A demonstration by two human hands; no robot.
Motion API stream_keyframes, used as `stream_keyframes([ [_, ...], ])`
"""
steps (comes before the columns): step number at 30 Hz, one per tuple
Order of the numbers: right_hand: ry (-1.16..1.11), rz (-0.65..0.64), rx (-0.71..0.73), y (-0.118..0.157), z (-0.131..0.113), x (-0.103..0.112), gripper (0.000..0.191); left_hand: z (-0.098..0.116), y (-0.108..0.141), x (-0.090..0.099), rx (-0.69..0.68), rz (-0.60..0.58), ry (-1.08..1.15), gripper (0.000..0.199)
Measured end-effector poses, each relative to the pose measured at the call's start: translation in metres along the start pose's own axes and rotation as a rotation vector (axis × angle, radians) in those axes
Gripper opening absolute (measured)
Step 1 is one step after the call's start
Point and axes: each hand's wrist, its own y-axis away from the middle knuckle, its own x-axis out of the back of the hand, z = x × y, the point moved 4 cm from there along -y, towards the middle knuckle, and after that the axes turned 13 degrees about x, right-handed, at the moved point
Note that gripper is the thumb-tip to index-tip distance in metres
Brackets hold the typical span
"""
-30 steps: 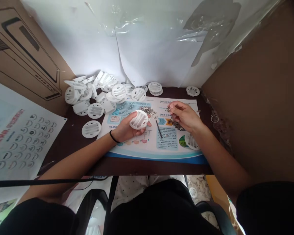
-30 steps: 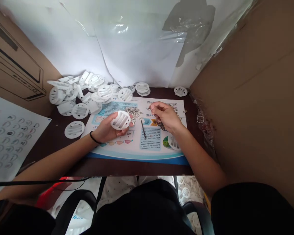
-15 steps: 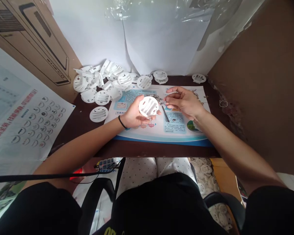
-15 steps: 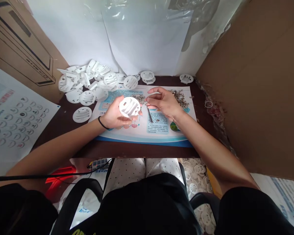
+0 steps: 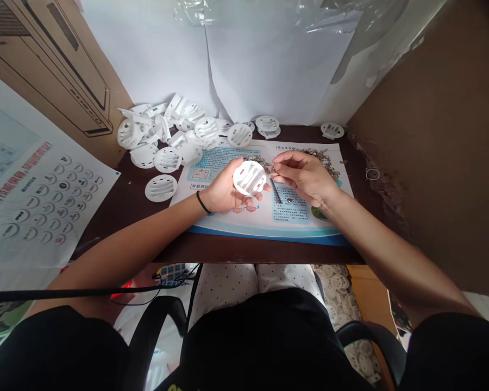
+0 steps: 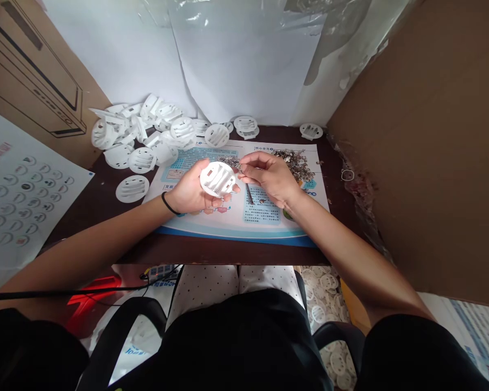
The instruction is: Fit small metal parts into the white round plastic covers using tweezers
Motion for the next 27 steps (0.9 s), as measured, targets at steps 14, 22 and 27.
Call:
stream_keyframes([
  [14, 0.356, -0.117, 0.231, 0.001, -0.011, -0.001, 0.028, 0.002, 0.004, -0.007, -0.129, 0.043, 0.038, 0.039],
  [22, 0.304, -0.134, 0.202, 0.0, 0.0, -0.004, 0.028, 0.002, 0.002, -0.007, -0.175, 0.054, 0.084, 0.027],
  [27, 0.291, -0.054, 0.189, 0.0, -0.003, -0.005, 0.027, 0.003, 0.003, -0.014, -0.197, 0.094, 0.138, 0.022],
])
